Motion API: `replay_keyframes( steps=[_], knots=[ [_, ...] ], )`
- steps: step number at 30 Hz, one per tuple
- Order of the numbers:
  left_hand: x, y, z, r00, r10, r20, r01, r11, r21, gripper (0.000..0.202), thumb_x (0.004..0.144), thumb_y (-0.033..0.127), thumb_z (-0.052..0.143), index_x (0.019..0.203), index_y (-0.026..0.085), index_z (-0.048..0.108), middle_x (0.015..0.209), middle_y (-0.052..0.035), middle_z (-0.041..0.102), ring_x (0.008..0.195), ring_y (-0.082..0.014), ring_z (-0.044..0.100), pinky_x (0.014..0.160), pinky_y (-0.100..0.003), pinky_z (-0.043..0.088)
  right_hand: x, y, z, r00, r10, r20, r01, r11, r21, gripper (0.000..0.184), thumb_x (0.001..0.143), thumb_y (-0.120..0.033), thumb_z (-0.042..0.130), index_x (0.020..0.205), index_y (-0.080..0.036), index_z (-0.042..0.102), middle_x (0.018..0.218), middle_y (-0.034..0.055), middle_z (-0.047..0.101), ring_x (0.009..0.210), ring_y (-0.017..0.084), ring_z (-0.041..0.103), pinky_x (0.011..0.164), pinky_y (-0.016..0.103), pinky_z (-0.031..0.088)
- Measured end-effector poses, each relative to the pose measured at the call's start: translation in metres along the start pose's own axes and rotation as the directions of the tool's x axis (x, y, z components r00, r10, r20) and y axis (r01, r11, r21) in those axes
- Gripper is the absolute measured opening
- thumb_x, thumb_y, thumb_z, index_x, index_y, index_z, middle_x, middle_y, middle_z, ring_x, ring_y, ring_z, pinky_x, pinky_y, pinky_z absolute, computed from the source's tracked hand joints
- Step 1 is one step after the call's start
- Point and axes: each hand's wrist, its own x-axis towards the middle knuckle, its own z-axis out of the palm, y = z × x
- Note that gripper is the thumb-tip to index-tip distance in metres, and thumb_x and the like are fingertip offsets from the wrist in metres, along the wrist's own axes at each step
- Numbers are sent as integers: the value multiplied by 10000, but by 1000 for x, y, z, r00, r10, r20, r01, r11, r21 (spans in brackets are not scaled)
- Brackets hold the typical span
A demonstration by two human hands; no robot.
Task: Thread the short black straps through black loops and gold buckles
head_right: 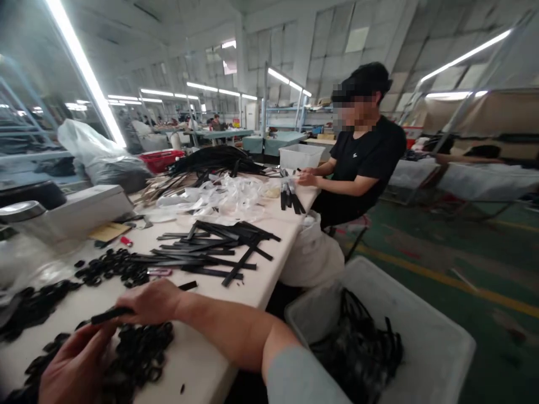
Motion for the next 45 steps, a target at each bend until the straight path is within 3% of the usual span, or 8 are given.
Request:
replay_keyframes(
  steps=[4, 7, 10, 18, 24, 32, 39, 45],
  knots=[
    [-7, 21, 7, 1000, 14, -19, -17, 979, -201, 380, 526, 356, 835, 822, 179, 675, 742, 22, 649, 619, -100, 556, 605, -223, 433, 4, -6, -10, 998, 57, 25, -62, 948, 312, 279, 901, -396, 531, 950, -152, 657, 889, 42, 692, 781, 136, 599, 645, 232, 379],
    [0, 14, 14, 999, 39, 25, -28, 930, -366, 452, 504, 302, 858, 896, 183, 666, 754, 24, 638, 646, -83, 575, 674, -215, 454, 7, 5, -11, 993, 82, 87, -117, 811, 573, 260, 863, -358, 592, 851, -105, 653, 700, 0, 621, 632, 92, 519, 593, 208, 336],
    [3, 7, 12, 998, 20, 61, 4, 927, -376, 369, 553, 291, 842, 861, 162, 685, 806, -15, 664, 685, -95, 604, 703, -226, 466, 6, 15, -16, 988, 82, 131, -150, 729, 668, 303, 900, -360, 524, 813, -94, 639, 672, -1, 607, 610, 84, 498, 600, 207, 332],
    [3, 16, 5, 992, 30, 124, 21, 921, -388, 254, 623, 311, 807, 762, 157, 661, 695, -1, 653, 616, -86, 589, 657, -216, 463, 3, 21, -31, 960, 134, 247, -273, 647, 712, 313, 896, -268, 435, 654, -119, 565, 586, -15, 542, 535, 71, 438, 565, 213, 323],
    [7, 27, -1, 966, 38, 257, 57, 934, -353, 264, 602, 334, 830, 721, 170, 660, 669, 8, 623, 600, -82, 569, 593, -188, 452, -1, 20, -31, 938, 59, 342, -306, 601, 738, 311, 881, -303, 439, 645, -131, 545, 548, -31, 505, 497, 62, 408, 525, 207, 319],
    [25, 51, -9, 912, 59, 406, 60, 960, -275, 253, 585, 334, 851, 683, 182, 674, 868, -31, 629, 739, -113, 583, 707, -224, 509, 3, 27, -25, 954, 21, 300, -277, 457, 846, 319, 892, -311, 444, 635, -135, 515, 505, -45, 461, 446, 53, 354, 459, 201, 275],
    [35, 60, -11, 860, 76, 504, 31, 979, -201, 212, 626, 327, 834, 699, 189, 691, 911, -35, 629, 840, -130, 574, 750, -217, 487, 1, 24, -28, 963, 3, 269, -238, 478, 845, 316, 894, -291, 458, 625, -131, 504, 528, -38, 489, 468, 48, 375, 471, 192, 291],
    [45, 67, -4, 789, 31, 614, 52, 992, -117, 232, 597, 327, 853, 666, 176, 691, 895, -49, 646, 866, -152, 587, 792, -244, 493, 3, 19, -15, 935, -104, 338, -311, 215, 926, 237, 898, -312, 484, 735, -139, 491, 545, -61, 452, 438, 40, 365, 424, 174, 265]
  ],
)
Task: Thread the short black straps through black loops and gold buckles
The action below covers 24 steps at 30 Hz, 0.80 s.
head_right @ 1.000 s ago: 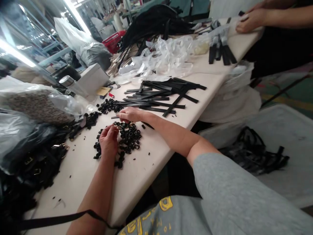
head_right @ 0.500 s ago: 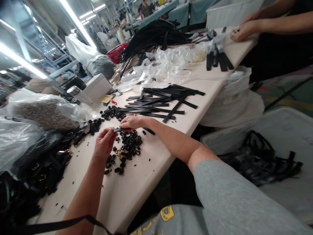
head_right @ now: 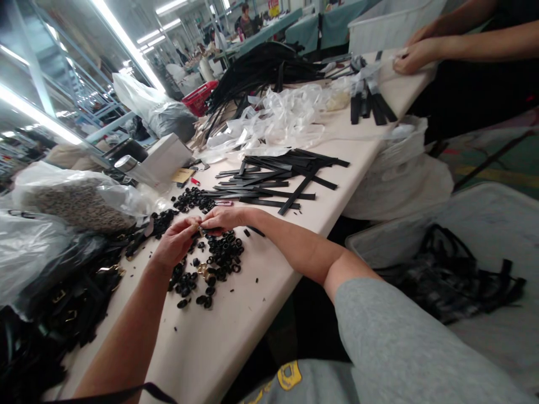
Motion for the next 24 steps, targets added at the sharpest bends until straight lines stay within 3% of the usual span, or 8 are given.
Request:
replay_keyframes(
  steps=[3, 5, 8, 11, 17, 21, 24],
  knots=[
    [10, 6, 2, 999, -45, -13, 46, 996, 75, 279, 562, 318, 872, 716, 163, 699, 819, -45, 658, 751, -134, 600, 693, -232, 505, 2, 1, 0, 999, -33, -42, 34, 999, 34, 256, 903, -319, 480, 715, -144, 473, 538, -63, 445, 427, 42, 354, 415, 176, 260],
    [15, 7, 3, 991, -67, -118, 78, 993, 93, 345, 554, 346, 873, 779, 151, 697, 750, -33, 655, 642, -111, 594, 601, -212, 496, 2, -1, 0, 991, -68, -114, 70, 997, 15, 274, 915, -309, 455, 698, -143, 473, 532, -60, 446, 430, 45, 354, 428, 180, 270],
    [12, -1, 7, 954, -74, -289, 74, 997, -11, 443, 586, 468, 831, 841, 142, 675, 699, -26, 654, 556, -101, 600, 512, -190, 476, 1, -4, 1, 960, -100, -263, 83, 994, -75, 292, 926, -298, 426, 686, -140, 483, 537, -49, 467, 446, 54, 361, 455, 192, 280],
    [-1, -15, 12, 929, -84, -361, 30, 988, -154, 456, 601, 497, 809, 839, 144, 646, 691, -26, 661, 535, -93, 605, 486, -173, 466, 1, -7, 4, 921, -165, -352, 77, 965, -250, 313, 932, -302, 421, 677, -139, 500, 564, -32, 504, 492, 66, 392, 513, 201, 304],
    [-28, -28, 25, 915, -70, -398, -28, 971, -236, 387, 547, 316, 869, 825, 146, 661, 702, 7, 656, 543, -49, 578, 524, -139, 452, 5, 1, 17, 909, -322, -263, 54, 719, -693, 278, 927, -286, 455, 701, -147, 539, 614, -6, 530, 572, 99, 410, 579, 228, 274],
    [-36, -33, 29, 893, -41, -448, -62, 975, -213, 371, 541, 273, 871, 833, 151, 676, 722, 12, 661, 532, -35, 555, 546, -142, 452, 8, 9, 24, 910, -364, -200, 83, 632, -771, 264, 932, -306, 444, 772, -148, 582, 677, 18, 571, 601, 114, 427, 597, 238, 281],
    [-42, -38, 29, 876, -21, -481, -76, 981, -181, 362, 549, 288, 862, 825, 154, 670, 679, 11, 654, 519, -59, 569, 534, -167, 458, 9, 9, 27, 930, -335, -153, 111, 651, -751, 256, 930, -283, 446, 778, -139, 593, 676, 19, 580, 609, 110, 450, 606, 229, 302]
  ],
)
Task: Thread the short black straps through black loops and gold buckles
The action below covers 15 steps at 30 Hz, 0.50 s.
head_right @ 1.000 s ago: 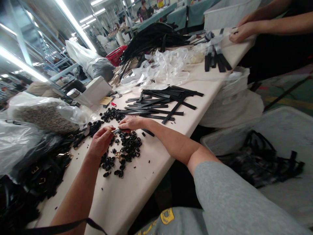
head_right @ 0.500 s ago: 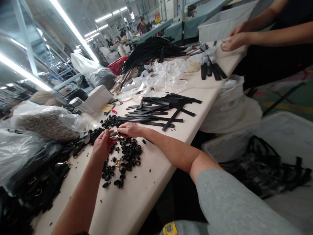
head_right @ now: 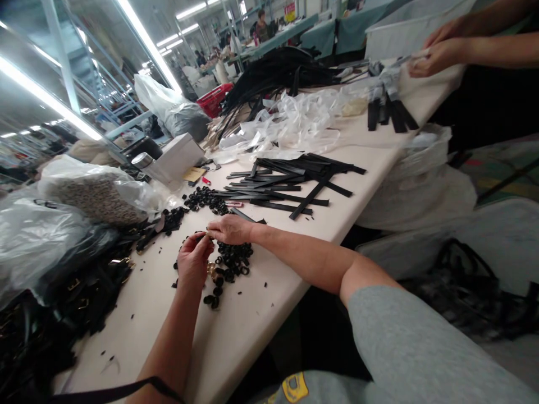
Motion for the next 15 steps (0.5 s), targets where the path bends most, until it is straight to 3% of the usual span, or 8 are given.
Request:
replay_keyframes(
  steps=[4, 9, 12, 15],
  knots=[
    [-2, -3, -10, 999, -50, -9, 50, 998, -36, 358, 545, 280, 861, 815, 164, 656, 661, 12, 649, 511, -74, 584, 530, -181, 473, 0, -4, -6, 992, -2, 128, -25, 978, 208, 233, 920, -246, 451, 816, -117, 615, 672, 14, 609, 615, 96, 504, 625, 204, 361],
    [3, -2, -26, 991, -126, -34, 119, 980, -161, 314, 544, 239, 851, 782, 183, 654, 715, 12, 652, 513, -42, 553, 499, -140, 449, -2, -3, -11, 927, 58, 371, -211, 898, 386, 202, 893, -263, 487, 916, -120, 627, 690, -9, 614, 510, 69, 505, 525, 184, 374],
    [5, -4, -30, 993, -109, -48, 96, 972, -212, 278, 556, 219, 837, 757, 194, 647, 753, 15, 657, 548, -44, 567, 526, -140, 462, -2, -3, -7, 930, 62, 361, -215, 889, 403, 201, 893, -271, 493, 925, -122, 625, 688, -14, 601, 514, 69, 508, 523, 180, 381],
    [5, -9, -27, 992, -114, -54, 100, 974, -205, 318, 528, 232, 859, 754, 184, 641, 794, -2, 680, 599, -64, 606, 590, -167, 493, -1, -3, -2, 956, 34, 292, -142, 923, 359, 223, 910, -267, 475, 918, -115, 638, 649, -18, 584, 544, 74, 502, 554, 182, 378]
  ],
)
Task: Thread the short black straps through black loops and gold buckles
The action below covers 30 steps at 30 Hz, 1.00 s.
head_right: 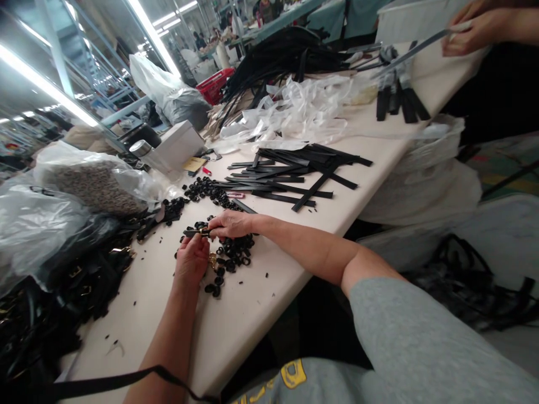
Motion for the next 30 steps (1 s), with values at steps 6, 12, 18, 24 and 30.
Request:
replay_keyframes(
  steps=[6, 12, 18, 24, 30],
  knots=[
    [-2, -4, 6, 999, -4, 48, 1, 999, 47, 371, 528, 300, 881, 789, 165, 654, 812, -17, 696, 632, -78, 630, 643, -192, 497, 0, -1, -1, 996, -82, -37, 75, 986, -147, 243, 919, -266, 478, 946, -115, 666, 640, -10, 602, 577, 83, 514, 589, 188, 370],
    [-1, -5, 5, 997, 57, 60, -60, 997, 49, 334, 573, 302, 862, 815, 170, 673, 783, 9, 678, 606, -58, 603, 615, -174, 483, -2, -1, -1, 987, -145, -69, 129, 973, -193, 275, 903, -336, 514, 887, -124, 689, 618, -14, 595, 562, 79, 496, 560, 184, 332],
    [-2, -10, 8, 995, 86, 43, -89, 993, 71, 323, 557, 295, 864, 788, 165, 679, 792, 0, 692, 648, -88, 632, 624, -191, 491, -2, 0, 0, 981, -121, -152, 73, 954, -290, 255, 859, -343, 559, 815, -139, 705, 592, -27, 559, 563, 74, 466, 558, 192, 294],
    [-6, -13, 9, 988, 114, 107, -124, 989, 87, 276, 613, 302, 836, 805, 174, 685, 821, -19, 705, 679, -107, 643, 663, -219, 516, -3, -3, -2, 985, -6, -175, -32, 976, -215, 319, 847, -402, 562, 780, -124, 701, 559, -38, 525, 534, 67, 416, 533, 203, 257],
    [-8, -17, 11, 972, 167, 164, -187, 976, 112, 258, 663, 301, 805, 851, 170, 688, 832, -27, 706, 739, -126, 658, 737, -250, 530, -2, -6, -1, 967, 9, -254, -115, 906, -406, 309, 831, -397, 561, 687, -145, 668, 573, -16, 550, 560, 84, 427, 530, 218, 230]
  ],
)
